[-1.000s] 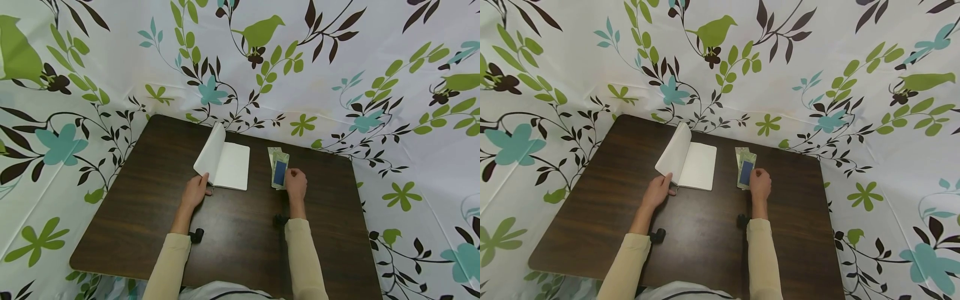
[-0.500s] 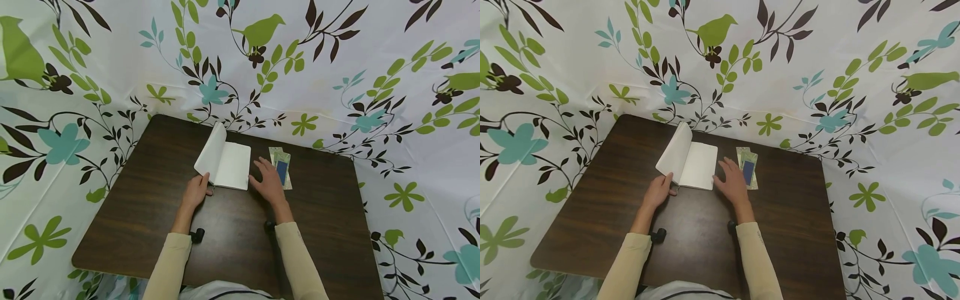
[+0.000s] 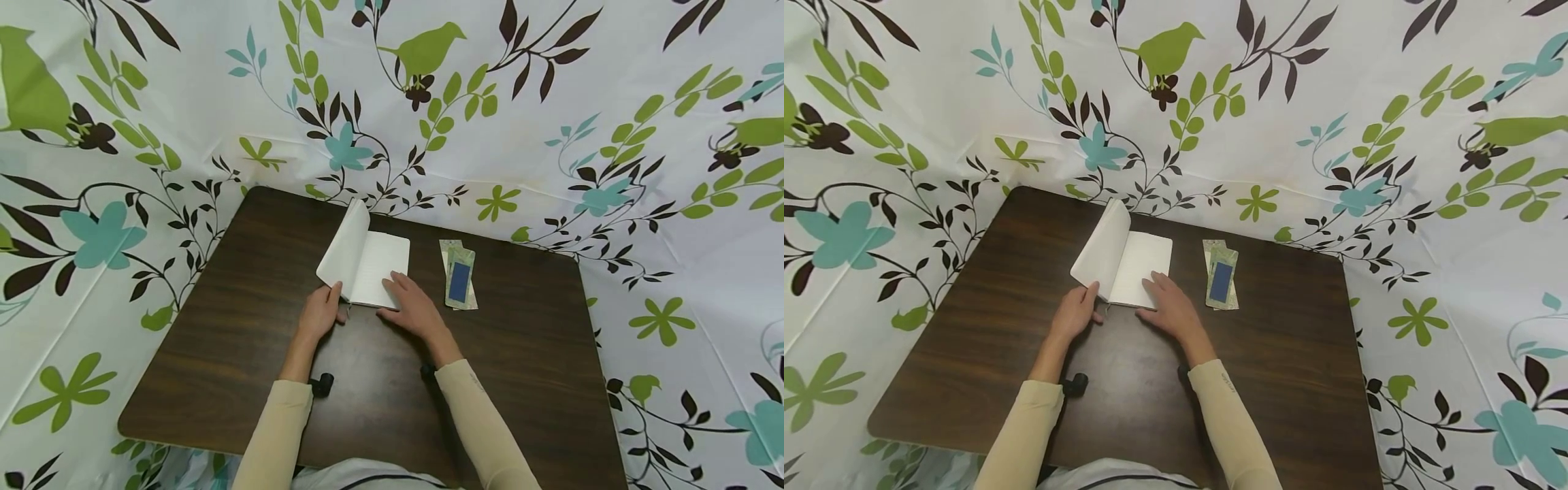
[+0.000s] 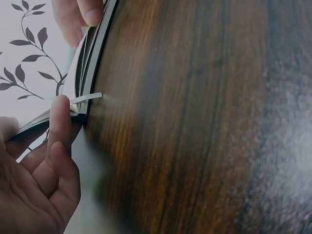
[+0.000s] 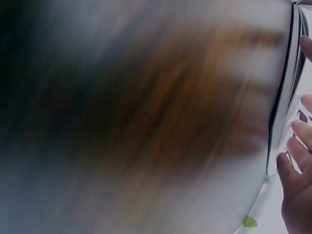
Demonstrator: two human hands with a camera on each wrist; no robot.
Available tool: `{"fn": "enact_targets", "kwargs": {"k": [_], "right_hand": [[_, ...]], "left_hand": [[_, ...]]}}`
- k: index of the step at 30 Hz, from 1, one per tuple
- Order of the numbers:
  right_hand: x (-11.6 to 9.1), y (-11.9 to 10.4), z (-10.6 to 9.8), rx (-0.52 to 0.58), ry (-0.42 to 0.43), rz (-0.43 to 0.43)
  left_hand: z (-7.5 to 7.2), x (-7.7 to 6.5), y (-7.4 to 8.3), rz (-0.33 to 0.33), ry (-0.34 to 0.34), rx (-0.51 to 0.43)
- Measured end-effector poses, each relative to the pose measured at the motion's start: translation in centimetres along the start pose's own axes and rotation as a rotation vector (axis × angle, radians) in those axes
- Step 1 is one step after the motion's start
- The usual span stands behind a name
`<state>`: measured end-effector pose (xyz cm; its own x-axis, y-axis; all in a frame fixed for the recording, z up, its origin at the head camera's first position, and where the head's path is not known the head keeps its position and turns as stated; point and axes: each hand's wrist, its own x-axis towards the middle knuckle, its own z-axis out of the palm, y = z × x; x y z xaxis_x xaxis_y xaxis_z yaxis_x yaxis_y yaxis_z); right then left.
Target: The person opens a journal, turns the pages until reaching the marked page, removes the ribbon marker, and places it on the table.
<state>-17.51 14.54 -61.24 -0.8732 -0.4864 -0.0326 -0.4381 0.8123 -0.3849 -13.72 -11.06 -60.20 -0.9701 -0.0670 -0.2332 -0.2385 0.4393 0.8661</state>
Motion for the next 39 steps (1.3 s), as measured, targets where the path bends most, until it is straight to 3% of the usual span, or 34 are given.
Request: {"fn": "enact_targets", "kwargs": {"k": [13,27,39], "right_hand": [[-0.1,-0.5,-0.1,0.003,-0.018,0.015],[0.1,-0.4,-1.2,0.134,-0.079,0.031],[0.5,0.2,-1.2,0.171,-0.103,-0.002]], "left_hand": [[0.2,0.0,0.0,0.009,-0.007,0.007],[0.2,0.0,-0.1,0.011,-0.01,-0.012],[0.2,0.1,-0.2,0.004,-0.01,-0.033]]}}
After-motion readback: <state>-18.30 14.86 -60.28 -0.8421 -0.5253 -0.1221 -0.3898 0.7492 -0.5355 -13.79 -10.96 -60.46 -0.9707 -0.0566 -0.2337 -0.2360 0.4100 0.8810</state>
